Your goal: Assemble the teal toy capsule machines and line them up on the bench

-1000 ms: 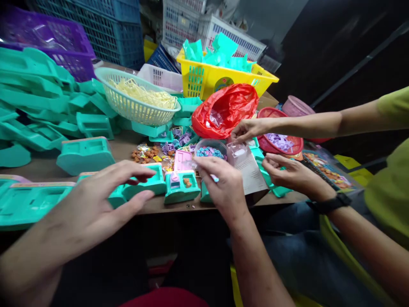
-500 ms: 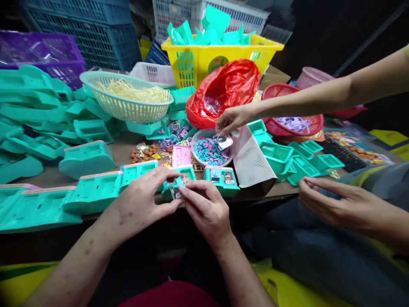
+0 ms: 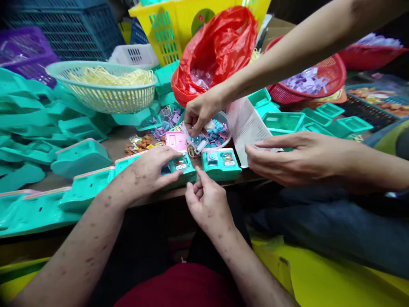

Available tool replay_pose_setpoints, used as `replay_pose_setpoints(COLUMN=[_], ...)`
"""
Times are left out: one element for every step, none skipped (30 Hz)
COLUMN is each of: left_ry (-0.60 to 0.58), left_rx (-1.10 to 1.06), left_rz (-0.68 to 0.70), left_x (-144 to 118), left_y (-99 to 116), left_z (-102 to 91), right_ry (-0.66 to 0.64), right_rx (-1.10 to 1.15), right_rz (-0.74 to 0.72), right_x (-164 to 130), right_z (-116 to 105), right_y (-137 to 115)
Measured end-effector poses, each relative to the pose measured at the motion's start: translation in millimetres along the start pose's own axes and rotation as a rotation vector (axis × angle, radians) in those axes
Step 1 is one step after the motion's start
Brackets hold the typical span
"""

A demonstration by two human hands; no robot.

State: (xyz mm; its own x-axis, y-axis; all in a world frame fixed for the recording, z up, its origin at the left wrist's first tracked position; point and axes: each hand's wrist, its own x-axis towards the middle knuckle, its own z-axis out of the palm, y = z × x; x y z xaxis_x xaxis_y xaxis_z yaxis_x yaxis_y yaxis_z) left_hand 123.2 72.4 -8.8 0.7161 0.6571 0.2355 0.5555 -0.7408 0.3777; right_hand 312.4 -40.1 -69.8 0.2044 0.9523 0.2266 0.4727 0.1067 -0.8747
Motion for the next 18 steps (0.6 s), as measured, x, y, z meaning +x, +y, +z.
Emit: replay_pose_setpoints(left_ry=[-0.009, -0.011, -0.008, -0.007, -0.010, -0.018, -0.027, -0.036, -0.044, -0.052, -0.061, -0.074, -0.091, -0.110, -0.131, -0.150, -0.167, -0.184], left_rx=[0.001, 0.003, 0.005, 0.008, 0.011, 0.015, 0.020, 0.027, 0.034, 0.042, 0.050, 0.061, 0.076, 0.098, 0.123, 0.148, 0.168, 0.183], left_rz=[0.011, 0.019, 0.024, 0.027, 0.029, 0.030, 0.029, 0.023, 0.018, 0.016, 0.017, 0.022, 0.030, 0.036, 0.042, 0.044, 0.044, 0.040], left_x=[0.9, 1.4, 1.6, 1.8, 1.9, 2.1, 2.5, 3.1, 3.8, 4.8, 6.0, 7.4, 9.0, 10.6, 12.3, 13.9, 15.3, 16.5], left_y=[-0.5, -1.0, -1.4, -1.7, -1.9, -1.9, -1.8, -1.6, -1.2, -0.7, -0.2, 0.6, 1.4, 2.4, 3.6, 4.9, 6.2, 7.4], left_z=[0.9, 1.6, 1.9, 2.0, 1.9, 1.7, 1.3, 0.9, 0.6, 0.1, -0.3, -1.0, -1.8, -2.8, -4.1, -5.4, -6.9, -8.2], right_ry=[-0.020, -0.034, -0.040, -0.039, -0.038, -0.031, -0.020, -0.002, -0.021, -0.078, -0.169, -0.297, -0.432, -0.558, -0.679, -0.797, -0.928, -1.013], right_rx=[-0.009, -0.013, -0.013, -0.012, -0.016, -0.031, -0.060, -0.109, -0.177, -0.251, -0.319, -0.371, -0.392, -0.391, -0.382, -0.379, -0.403, -0.432], right_rz=[0.005, 0.005, -0.002, -0.017, -0.035, -0.056, -0.079, -0.098, -0.136, -0.193, -0.269, -0.369, -0.473, -0.588, -0.713, -0.846, -1.007, -1.105], right_x=[-0.4, -0.7, -1.0, -1.5, -2.0, -2.4, -2.0, -0.1, 3.8, 10.3, 19.9, 32.3, 47.0, 63.0, 78.9, 93.5, 105.4, 113.9], right_z=[0.2, 0.7, 1.5, 2.5, 3.3, 3.7, 3.2, 1.4, -2.0, -7.0, -13.5, -21.1, -29.1, -37.1, -44.6, -51.3, -57.1, -62.2], right_y=[1.1, 1.9, 2.5, 2.8, 3.1, 3.7, 4.5, 5.6, 6.8, 7.8, 8.0, 7.1, 4.7, 0.6, -5.0, -11.6, -18.6, -25.2])
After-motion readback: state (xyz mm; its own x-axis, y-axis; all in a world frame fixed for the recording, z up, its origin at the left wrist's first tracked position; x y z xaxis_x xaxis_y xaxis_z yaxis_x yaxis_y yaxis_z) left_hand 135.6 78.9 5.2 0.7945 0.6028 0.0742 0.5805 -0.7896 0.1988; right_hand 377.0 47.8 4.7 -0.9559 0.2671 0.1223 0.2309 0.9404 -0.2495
